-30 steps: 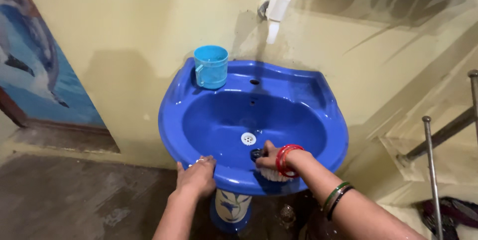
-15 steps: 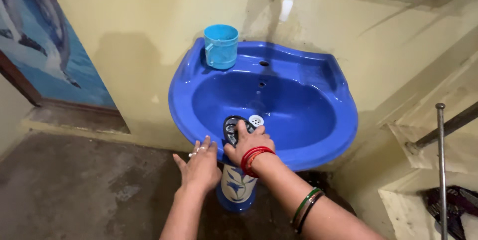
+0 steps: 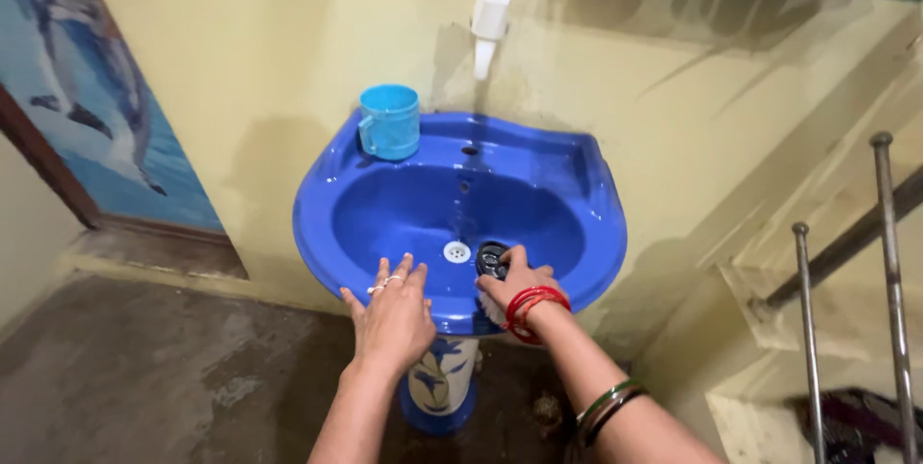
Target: The person scrubs a blue pedestal sink with a brush, rinses the brush and a cup, and continues scrubbing the basin and faucet area. The person repeatedly wets the brush and cup from the tap and scrubs different parts of the sink surface.
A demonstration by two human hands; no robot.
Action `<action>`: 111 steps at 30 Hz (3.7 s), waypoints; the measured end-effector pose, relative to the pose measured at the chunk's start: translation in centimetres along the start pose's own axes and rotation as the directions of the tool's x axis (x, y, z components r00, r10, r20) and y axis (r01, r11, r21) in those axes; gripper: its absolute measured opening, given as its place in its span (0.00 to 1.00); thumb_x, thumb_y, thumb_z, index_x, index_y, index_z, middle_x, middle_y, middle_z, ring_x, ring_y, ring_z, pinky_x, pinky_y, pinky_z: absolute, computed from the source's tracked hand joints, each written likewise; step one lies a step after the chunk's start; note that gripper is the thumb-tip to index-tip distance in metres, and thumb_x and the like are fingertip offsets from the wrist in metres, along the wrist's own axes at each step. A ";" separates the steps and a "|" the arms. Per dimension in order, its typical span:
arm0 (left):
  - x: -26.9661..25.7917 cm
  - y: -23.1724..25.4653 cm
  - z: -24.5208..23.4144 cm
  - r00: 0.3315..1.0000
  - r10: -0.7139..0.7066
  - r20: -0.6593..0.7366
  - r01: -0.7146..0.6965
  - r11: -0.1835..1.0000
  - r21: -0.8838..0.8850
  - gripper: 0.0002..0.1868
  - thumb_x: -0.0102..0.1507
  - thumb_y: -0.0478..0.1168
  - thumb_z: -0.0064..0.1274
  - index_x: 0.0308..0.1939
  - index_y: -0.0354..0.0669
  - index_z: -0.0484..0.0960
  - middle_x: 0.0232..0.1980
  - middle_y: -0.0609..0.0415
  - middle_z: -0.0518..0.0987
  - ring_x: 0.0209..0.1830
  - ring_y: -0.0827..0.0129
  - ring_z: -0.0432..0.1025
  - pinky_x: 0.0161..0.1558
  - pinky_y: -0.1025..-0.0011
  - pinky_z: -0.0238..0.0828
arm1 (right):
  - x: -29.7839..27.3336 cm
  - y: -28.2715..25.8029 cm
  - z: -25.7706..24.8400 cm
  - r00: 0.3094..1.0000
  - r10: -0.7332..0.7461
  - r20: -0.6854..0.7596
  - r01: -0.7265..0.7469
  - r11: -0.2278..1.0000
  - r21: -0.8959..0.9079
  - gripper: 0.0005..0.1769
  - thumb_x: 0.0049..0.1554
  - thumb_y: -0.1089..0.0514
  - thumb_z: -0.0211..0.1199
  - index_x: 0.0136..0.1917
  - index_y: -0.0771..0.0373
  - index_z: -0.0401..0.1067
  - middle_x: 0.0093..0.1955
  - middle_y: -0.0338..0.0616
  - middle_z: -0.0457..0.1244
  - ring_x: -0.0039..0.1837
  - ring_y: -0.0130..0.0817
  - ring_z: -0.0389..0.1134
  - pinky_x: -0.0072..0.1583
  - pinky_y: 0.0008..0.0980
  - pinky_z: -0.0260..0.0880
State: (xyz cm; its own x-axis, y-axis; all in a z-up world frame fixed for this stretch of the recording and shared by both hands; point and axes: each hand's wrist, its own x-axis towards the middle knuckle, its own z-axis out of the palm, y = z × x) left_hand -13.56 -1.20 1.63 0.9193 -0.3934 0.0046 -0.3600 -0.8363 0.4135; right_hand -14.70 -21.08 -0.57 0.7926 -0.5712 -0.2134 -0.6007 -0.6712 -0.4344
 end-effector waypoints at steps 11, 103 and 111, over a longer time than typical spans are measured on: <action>3.9 0.5 -2.2 0.985 -0.001 0.174 -0.093 0.843 0.530 0.22 0.70 0.41 0.42 0.67 0.45 0.74 0.71 0.42 0.69 0.77 0.42 0.55 0.73 0.28 0.32 | -4.3 -9.9 -0.7 0.926 -0.213 -0.311 0.204 0.977 -0.063 0.49 0.47 0.32 0.69 0.73 0.50 0.53 0.64 0.66 0.55 0.63 0.65 0.63 0.58 0.56 0.70; 47.0 -10.1 -6.8 0.778 0.613 0.139 -0.548 0.770 -0.326 0.45 0.40 0.54 0.79 0.55 0.39 0.78 0.72 0.24 0.54 0.63 0.31 0.65 0.63 0.53 0.68 | 27.1 -21.0 17.0 0.599 0.615 0.513 -0.287 -0.433 0.855 0.36 0.55 0.22 0.45 0.35 0.56 0.66 0.27 0.44 0.59 0.26 0.38 0.59 0.27 0.33 0.52; 44.6 -9.3 -8.6 0.738 0.670 0.075 -0.632 0.726 -0.271 0.32 0.41 0.58 0.79 0.34 0.35 0.90 0.69 0.26 0.63 0.57 0.38 0.73 0.58 0.54 0.72 | 22.1 -17.7 13.3 0.657 0.602 0.454 -0.216 -0.426 0.879 0.38 0.54 0.21 0.46 0.35 0.59 0.66 0.27 0.47 0.58 0.26 0.43 0.60 0.28 0.36 0.57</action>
State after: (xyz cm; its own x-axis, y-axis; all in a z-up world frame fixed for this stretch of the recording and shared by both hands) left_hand 32.18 -7.72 5.86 0.4257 -0.8797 0.2119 -0.7990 -0.2555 0.5444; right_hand 14.79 -15.54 -9.25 0.2072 -0.5651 -0.7986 0.1764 0.8245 -0.5376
